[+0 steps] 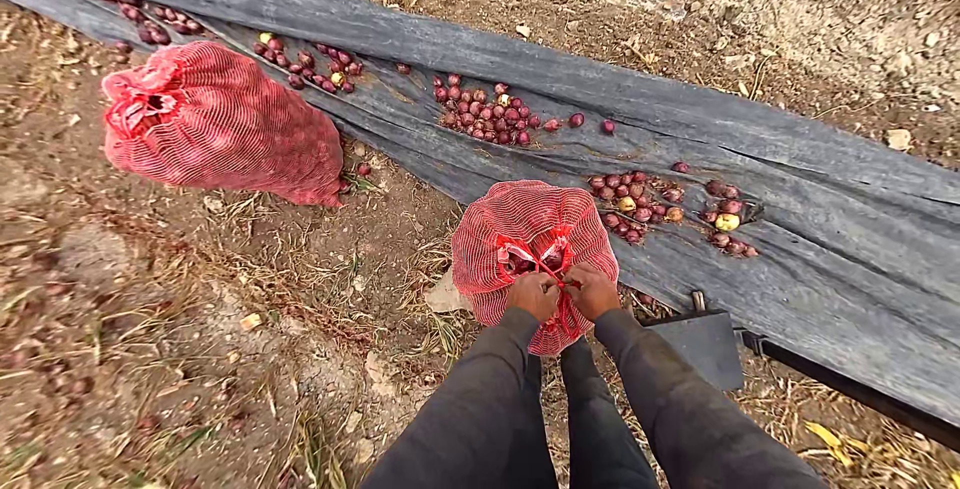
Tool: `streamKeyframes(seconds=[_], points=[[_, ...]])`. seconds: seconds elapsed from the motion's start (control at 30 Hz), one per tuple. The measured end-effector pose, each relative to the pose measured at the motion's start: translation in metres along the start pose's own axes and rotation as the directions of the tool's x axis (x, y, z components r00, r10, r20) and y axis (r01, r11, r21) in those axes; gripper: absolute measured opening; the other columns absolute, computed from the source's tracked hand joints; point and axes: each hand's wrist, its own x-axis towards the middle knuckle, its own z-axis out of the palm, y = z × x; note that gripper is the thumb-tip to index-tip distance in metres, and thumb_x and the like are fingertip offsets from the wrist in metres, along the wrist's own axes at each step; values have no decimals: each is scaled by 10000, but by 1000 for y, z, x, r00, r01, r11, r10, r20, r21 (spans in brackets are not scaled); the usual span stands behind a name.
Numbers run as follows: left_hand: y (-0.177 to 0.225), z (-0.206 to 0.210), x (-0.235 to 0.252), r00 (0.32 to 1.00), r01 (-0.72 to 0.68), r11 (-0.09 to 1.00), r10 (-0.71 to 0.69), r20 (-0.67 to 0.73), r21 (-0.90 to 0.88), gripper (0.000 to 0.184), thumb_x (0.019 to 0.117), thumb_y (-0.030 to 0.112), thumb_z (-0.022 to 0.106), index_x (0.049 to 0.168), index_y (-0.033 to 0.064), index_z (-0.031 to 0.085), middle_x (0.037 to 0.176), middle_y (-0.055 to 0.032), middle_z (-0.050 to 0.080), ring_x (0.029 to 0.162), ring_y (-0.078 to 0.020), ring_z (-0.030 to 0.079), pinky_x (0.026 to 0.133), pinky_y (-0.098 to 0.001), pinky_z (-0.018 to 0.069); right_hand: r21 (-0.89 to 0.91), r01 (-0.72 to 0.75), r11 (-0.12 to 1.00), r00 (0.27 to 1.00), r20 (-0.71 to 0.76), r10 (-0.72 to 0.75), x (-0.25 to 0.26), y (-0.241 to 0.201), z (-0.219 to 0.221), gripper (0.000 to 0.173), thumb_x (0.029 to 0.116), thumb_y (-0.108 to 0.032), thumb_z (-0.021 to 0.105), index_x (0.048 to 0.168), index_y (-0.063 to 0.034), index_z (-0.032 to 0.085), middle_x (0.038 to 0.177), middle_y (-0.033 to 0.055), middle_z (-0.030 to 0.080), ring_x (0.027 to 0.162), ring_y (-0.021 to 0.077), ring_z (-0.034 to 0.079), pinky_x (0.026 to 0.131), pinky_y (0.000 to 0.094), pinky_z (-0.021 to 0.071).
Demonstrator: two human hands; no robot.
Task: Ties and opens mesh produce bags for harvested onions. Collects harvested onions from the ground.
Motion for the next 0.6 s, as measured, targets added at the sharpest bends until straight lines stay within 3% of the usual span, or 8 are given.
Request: streamKeyframes(seconds=[0.07,0.17,0.27,0.37,0.47,0.53,0.6], points=[[2,-3,4,1000,-6,1000,5,21,24,260,1021,303,592,1151,153,760,1139,-75,743,1085,-244,702,999,-529,546,30,9,1000,999,41,-10,2,1,-5,112,877,-123,777,985,-146,787,1084,50,741,1040,234,703,932,514,577],[6,-6,5,999,-10,996,6,37,91,247,1019,287,598,1154,150,753,1150,-82,731,1083,-262,700,970,-541,557,16,30,999,972,232,-33,15,-4,-22,112,900,-141,773,1011,-130,779,1073,64,747,1064,244,693,996,507,537],[10,-4,3,999,12,991,-18,43,133,254,1032,284,586,1169,140,743,1224,-88,708,1160,-276,676,999,-548,545,-131,223,966,900,408,-152,33,-11,-31,103,901,-126,753,1005,-127,748,1057,67,722,1041,257,685,954,509,549],[6,4,1,998,52,994,-55,20,99,261,1034,290,585,1153,125,748,1239,-88,711,1199,-260,661,1048,-520,522,-180,373,910,840,482,-249,39,-9,-29,91,921,-135,736,1010,-122,747,1086,71,693,1017,255,682,906,487,574],[4,2,3,998,55,998,-55,-5,-18,264,1022,316,597,1148,158,767,1170,-59,746,1126,-229,697,1029,-509,537,-133,396,909,854,418,-311,31,5,-29,81,959,-148,676,1007,-107,727,1078,72,672,1002,230,678,899,449,580],[4,-2,3,999,26,995,-31,-42,-101,245,1015,315,608,1124,179,780,1064,-44,770,1009,-208,727,962,-510,566,-52,399,916,887,275,-371,17,16,-24,75,963,-136,663,953,-83,715,1027,84,667,964,223,681,875,434,591],[6,-8,5,1000,-28,998,27,-12,-63,227,1006,310,618,1123,203,779,1041,-29,773,983,-197,734,940,-510,579,-15,412,911,908,87,-409,3,24,-15,61,936,-112,688,909,-77,728,965,84,676,940,225,682,856,426,597]])
